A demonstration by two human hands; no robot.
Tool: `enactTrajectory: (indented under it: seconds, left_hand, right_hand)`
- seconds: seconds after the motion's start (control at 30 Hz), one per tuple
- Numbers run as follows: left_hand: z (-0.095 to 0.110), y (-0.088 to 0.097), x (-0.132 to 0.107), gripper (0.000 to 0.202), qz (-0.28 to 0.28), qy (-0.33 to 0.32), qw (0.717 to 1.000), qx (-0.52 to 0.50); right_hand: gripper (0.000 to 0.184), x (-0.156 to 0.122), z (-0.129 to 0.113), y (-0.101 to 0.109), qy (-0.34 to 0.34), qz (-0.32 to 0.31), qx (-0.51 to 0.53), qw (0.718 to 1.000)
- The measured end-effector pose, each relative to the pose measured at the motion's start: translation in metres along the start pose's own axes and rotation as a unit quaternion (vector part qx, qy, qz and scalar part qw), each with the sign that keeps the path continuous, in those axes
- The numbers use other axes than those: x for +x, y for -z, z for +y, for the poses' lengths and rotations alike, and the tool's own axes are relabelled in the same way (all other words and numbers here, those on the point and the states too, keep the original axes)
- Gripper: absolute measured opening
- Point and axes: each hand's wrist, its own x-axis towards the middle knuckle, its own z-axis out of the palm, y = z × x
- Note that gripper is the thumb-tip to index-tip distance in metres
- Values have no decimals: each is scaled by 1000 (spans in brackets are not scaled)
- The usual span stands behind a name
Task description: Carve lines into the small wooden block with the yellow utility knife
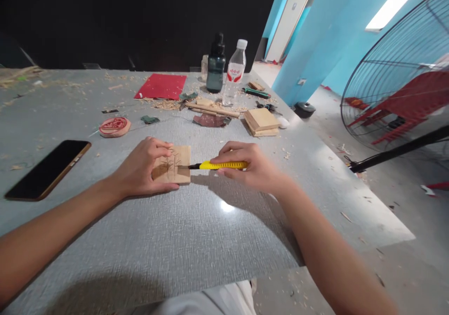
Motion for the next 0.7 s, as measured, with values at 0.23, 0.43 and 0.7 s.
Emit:
enactTrajectory:
  seconds: [0.23,0.43,0.7]
  left_hand:
    - [0,1,0,80,-1,3,1000,2]
    - [0,0,-1,79,-10,-7,1000,10]
    - [0,0,0,76,-4,-21,1000,23]
  right_hand:
    - [29,-4,-8,7,2,-18,-23,1000]
    - [32,-7,-8,14,-9,-14,-17,1000]
    - [26,-4,7,-9,-30,2,71,997]
